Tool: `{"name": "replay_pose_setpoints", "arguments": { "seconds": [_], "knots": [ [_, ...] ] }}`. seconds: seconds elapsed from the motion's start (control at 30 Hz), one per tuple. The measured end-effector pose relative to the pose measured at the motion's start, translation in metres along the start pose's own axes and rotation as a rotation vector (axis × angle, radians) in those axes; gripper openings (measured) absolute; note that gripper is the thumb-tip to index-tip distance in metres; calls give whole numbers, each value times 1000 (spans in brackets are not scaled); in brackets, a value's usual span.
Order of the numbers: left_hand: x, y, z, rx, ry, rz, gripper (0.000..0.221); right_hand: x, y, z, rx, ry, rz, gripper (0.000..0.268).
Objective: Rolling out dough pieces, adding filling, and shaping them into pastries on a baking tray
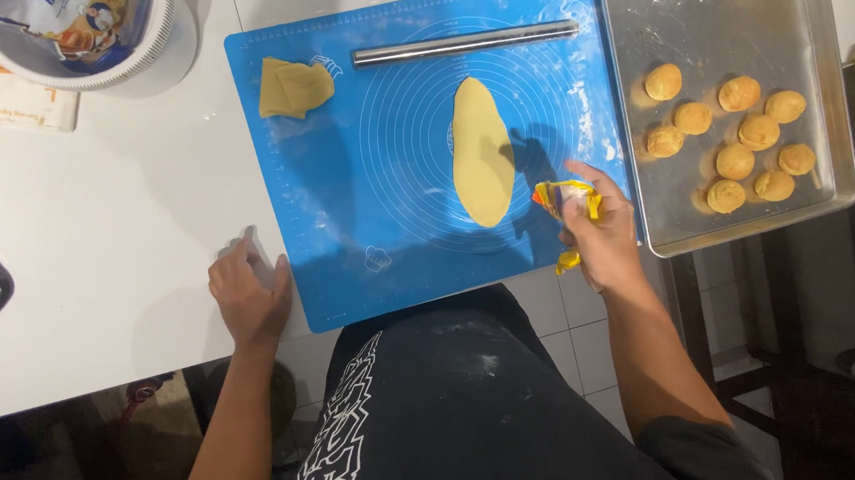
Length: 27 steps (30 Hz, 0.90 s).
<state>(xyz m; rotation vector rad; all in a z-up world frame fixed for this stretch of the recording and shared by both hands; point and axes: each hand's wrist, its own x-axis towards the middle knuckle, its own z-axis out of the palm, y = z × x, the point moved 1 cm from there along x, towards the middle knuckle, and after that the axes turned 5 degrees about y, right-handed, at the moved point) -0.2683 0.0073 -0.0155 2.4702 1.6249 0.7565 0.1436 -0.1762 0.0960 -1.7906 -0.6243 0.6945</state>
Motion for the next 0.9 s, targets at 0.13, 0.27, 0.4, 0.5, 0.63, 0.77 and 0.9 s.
{"name": "replay_pose_setpoints", "arguments": {
  "seconds": [0.13, 0.27, 0.4, 0.5, 0.63, 0.77, 0.9],
  "knots": [
    [0, -2, 5, -8, 19, 30, 54, 0, -16, 15, -253, -28, -111, 69],
    [-1, -3, 9, 54, 37, 12, 56, 17, 24, 21, -679, -28, -188, 40],
    [0, -4, 8, 33, 24, 18, 60, 38, 41, 36, -787, -194, -45, 37],
    [0, -6, 8, 10, 29, 53, 62, 57, 69, 32, -861, -297, 17, 20],
    [2, -3, 6, 32, 22, 42, 63, 64, 47, 39, -895, -321, 148, 27],
    [3, -3, 5, 17, 30, 35, 60, 74, 44, 46, -972, -359, 216, 35],
    [0, -7, 8, -2, 11, 29, 57, 81, 36, 49, -1073, -412, 257, 42]
  ]
}}
